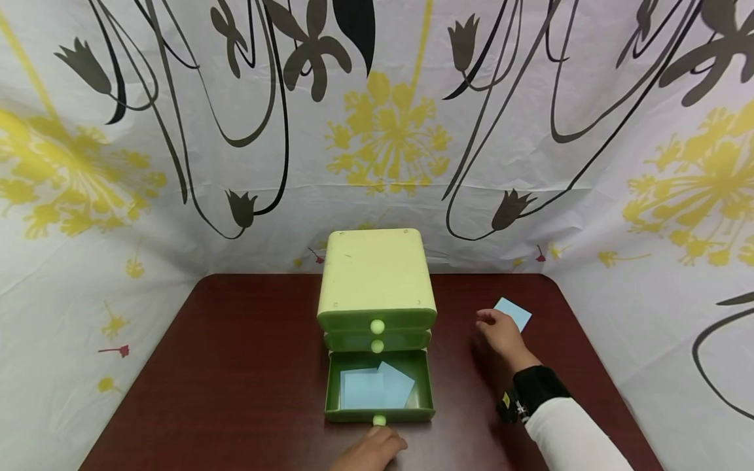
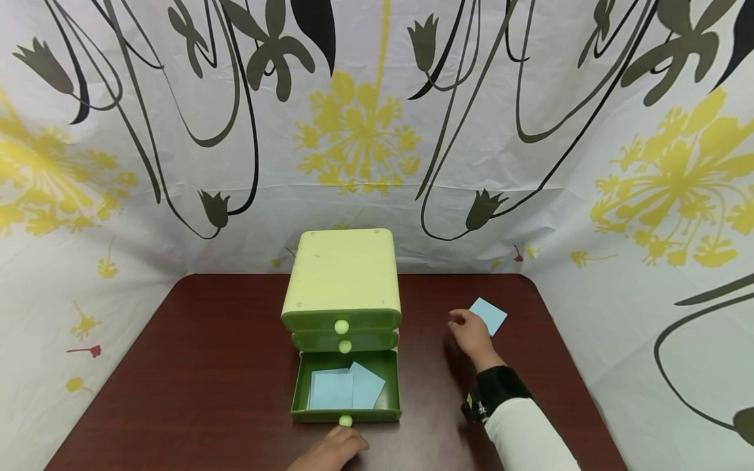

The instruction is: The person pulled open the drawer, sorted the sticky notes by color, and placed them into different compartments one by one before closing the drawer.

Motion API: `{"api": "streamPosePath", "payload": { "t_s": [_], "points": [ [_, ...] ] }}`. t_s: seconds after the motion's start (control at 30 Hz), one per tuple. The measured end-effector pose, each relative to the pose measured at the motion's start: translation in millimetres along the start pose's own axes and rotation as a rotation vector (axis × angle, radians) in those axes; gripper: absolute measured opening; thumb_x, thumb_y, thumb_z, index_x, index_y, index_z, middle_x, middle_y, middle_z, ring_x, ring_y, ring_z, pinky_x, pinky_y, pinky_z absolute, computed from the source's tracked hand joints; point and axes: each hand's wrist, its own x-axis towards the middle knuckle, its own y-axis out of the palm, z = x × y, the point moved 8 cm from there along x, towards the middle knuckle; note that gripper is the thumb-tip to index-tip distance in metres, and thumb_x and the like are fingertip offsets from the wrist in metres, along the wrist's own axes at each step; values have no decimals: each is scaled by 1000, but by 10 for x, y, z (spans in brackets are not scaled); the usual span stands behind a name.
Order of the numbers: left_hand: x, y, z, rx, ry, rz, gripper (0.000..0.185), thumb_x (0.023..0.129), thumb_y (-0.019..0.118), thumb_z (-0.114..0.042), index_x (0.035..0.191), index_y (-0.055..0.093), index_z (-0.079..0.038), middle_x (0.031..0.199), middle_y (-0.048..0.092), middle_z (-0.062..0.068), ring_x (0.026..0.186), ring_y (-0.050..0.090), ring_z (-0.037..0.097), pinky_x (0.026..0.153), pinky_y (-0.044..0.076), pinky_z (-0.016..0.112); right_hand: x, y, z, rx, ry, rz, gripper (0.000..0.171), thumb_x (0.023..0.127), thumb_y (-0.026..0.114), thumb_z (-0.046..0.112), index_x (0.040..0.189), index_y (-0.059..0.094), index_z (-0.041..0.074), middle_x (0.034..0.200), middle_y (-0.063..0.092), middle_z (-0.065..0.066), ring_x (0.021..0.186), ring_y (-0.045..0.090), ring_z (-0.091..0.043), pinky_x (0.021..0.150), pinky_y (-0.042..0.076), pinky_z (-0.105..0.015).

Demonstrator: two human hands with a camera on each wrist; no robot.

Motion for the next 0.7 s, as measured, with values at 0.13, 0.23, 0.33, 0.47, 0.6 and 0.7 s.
{"api": "streamPosePath", "payload": {
  "t_s": [0.13, 0.23, 0.33, 0.47, 0.6, 0.7],
  "points": [
    [10, 2, 4, -15, -8, 15, 47, 96, 52, -49, 115, 64, -7, 107, 57, -4, 100, 51, 7, 75, 49, 17, 103, -71, -124, -63, -2, -27, 39, 98, 50, 8, 133, 48, -10, 129, 50, -33, 116, 50, -47, 92, 44, -56],
    [22, 9, 7, -31, -11, 25, 47, 97, 52, -49, 115, 64, -7, 107, 56, -4, 100, 51, 7, 73, 48, 16, 199, -112, -231, -117, -18, -39, 43, 97, 51, 8, 134, 45, -12, 133, 46, -37, 122, 44, -50, 98, 40, -59],
    [50, 18, -20, -3, 26, 21, 44, 97, 52, -46, 115, 64, -7, 108, 57, -3, 100, 52, 7, 74, 46, 13, 293, -173, -319, -193, -63, -69, 46, 93, 55, 6, 132, 45, -17, 132, 44, -40, 123, 41, -53, 100, 37, -61],
    [98, 24, -84, 58, 111, -2, 39, 98, 53, -41, 114, 63, -8, 106, 58, 0, 100, 52, 9, 77, 43, 10, 371, -262, -419, -279, -90, -104, 49, 90, 56, 7, 129, 45, -20, 129, 42, -43, 122, 38, -57, 102, 31, -65],
    [123, 29, -113, 90, 143, -22, 36, 98, 54, -40, 113, 63, -8, 104, 58, 0, 99, 51, 9, 76, 42, 9, 416, -297, -552, -287, -38, -57, 55, 92, 52, 11, 135, 37, -20, 136, 32, -43, 126, 29, -58, 105, 26, -66],
    [129, 30, -113, 101, 139, -33, 35, 98, 53, -40, 112, 63, -9, 104, 58, -1, 99, 51, 9, 77, 42, 9, 453, -312, -670, -302, 15, -10, 59, 95, 50, 15, 139, 30, -19, 141, 24, -42, 130, 22, -58, 105, 25, -67]
  ]
}}
